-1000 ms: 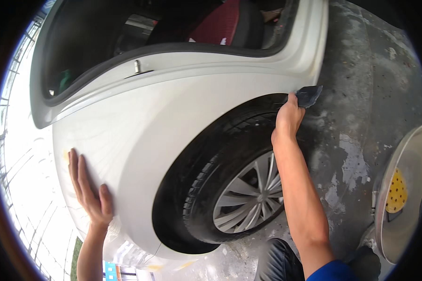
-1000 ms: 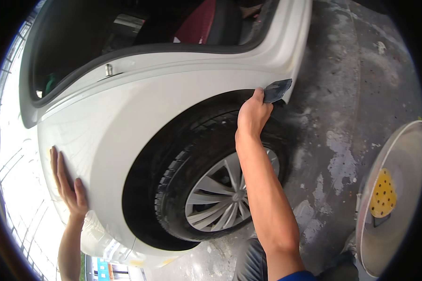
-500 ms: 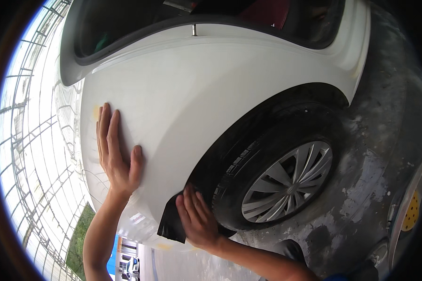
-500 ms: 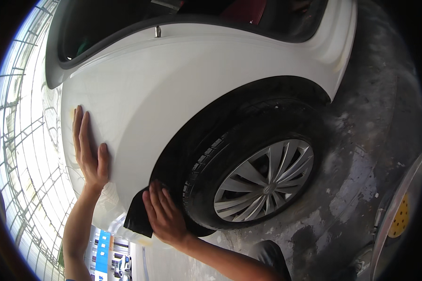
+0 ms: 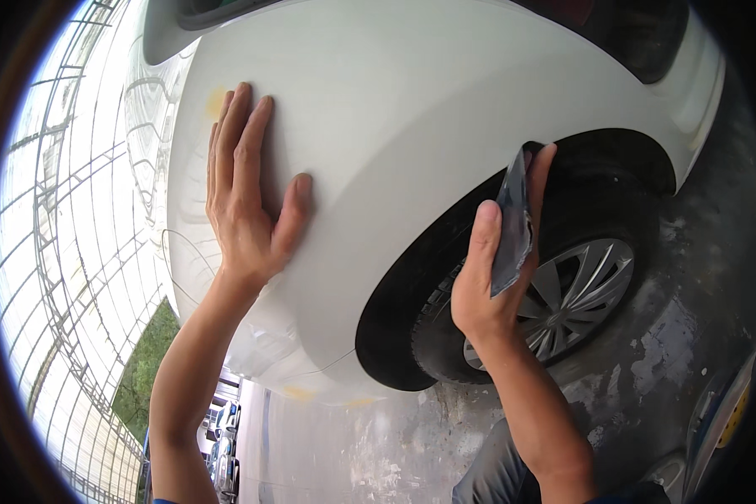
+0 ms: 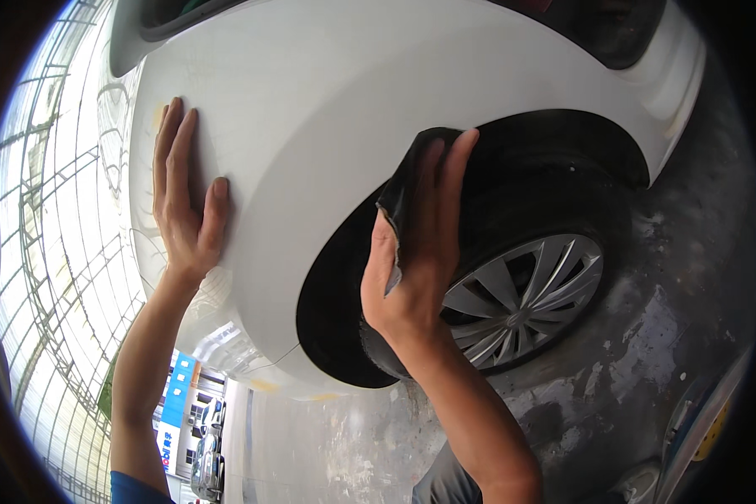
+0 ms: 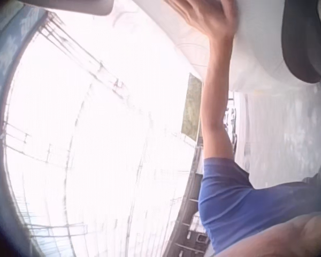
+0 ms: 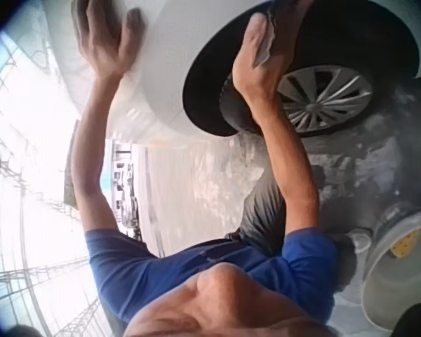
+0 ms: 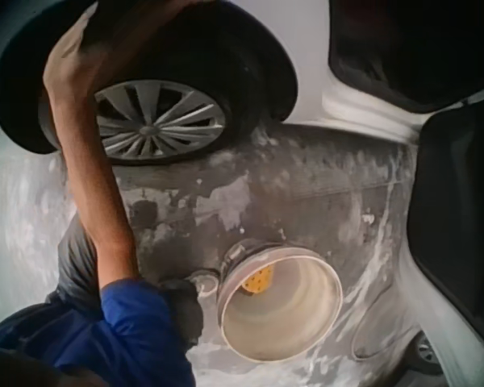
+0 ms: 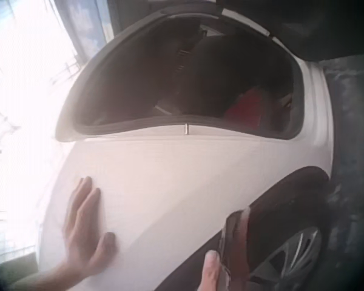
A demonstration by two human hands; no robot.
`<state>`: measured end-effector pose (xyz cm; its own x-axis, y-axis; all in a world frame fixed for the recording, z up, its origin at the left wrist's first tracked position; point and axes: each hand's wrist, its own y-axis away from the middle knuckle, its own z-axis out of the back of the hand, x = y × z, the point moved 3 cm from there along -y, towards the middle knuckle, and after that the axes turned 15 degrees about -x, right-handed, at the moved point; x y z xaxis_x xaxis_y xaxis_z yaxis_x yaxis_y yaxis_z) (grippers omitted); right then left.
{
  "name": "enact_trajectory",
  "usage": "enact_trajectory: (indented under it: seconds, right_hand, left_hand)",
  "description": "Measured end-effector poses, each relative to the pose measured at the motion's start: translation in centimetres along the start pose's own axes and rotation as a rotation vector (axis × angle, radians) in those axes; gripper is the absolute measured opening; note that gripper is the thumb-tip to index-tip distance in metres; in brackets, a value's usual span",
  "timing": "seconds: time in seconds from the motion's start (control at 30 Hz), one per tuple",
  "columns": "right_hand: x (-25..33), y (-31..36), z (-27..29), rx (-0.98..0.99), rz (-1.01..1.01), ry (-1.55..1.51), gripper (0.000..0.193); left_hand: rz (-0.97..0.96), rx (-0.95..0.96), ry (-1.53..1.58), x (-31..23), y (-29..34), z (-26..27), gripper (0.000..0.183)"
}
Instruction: The person sands the rear quarter panel of a white car using a sanding block. They repeatedly rub the block over the surface, occasionally dipping it into a bucket of water, and continue sanding around the wheel arch and fuel door area.
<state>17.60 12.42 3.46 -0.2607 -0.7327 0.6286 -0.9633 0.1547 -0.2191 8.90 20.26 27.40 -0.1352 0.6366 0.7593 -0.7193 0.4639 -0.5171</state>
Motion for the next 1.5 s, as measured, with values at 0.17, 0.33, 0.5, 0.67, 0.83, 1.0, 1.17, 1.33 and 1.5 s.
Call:
enact_trajectory:
  seconds: [0.17, 0.33, 0.5, 0.67, 0.83, 1.0, 1.17, 1.33, 1.5]
  right_hand:
    - [2.7, 10.3, -3.1, 0.237, 0.234, 0.057, 0.067]
    - [2.9, 21.3, -1.8, 0.441, 0.178, 0.125, 0.046]
    - [1.2, 24.3, 1.9, 0.739, 0.226, 0.078, 0.050]
    - [0.9, 16.3, 5.0, 0.408, 0.140, 0.067, 0.057]
    - [3.2, 12.1, -0.9, 0.365, 0.079, 0.004, 0.062]
    - [2.3, 23.0, -1.4, 0.497, 0.021, -0.040, 0.067]
    - [3.6, 18.2, -2.3, 0.391, -0.064, -0.053, 0.070]
    - [3.0, 0.5, -3.1, -0.095, -0.144, -0.008, 0.070]
    - [-2.2, -11.8, 3.2, -0.556, -0.676, -0.050, 0.060]
  left_hand:
    - [-0.038, -0.031, 0.050, -0.2, -0.3, 0.0, 0.067]
    - [-0.039, -0.026, 0.046, -0.1, -0.5, 0.0, 0.066]
    - [-0.018, -0.024, 0.030, 0.2, -0.1, -0.1, 0.067]
    - [-0.027, -0.043, 0.029, 0.1, -0.4, -0.5, 0.068]
    - [-0.033, -0.015, -0.022, 0.3, 0.1, 1.0, 0.067]
    - [-0.012, 0.027, 0.011, -0.3, -0.5, -0.1, 0.068]
    - [0.003, 0.046, 0.007, -1.0, -1.1, 0.0, 0.067]
    - [0.016, 0.079, -0.039, -0.5, -0.2, 0.7, 0.069]
    - [0.031, 0.081, -0.033, -0.5, 0.0, 0.4, 0.068]
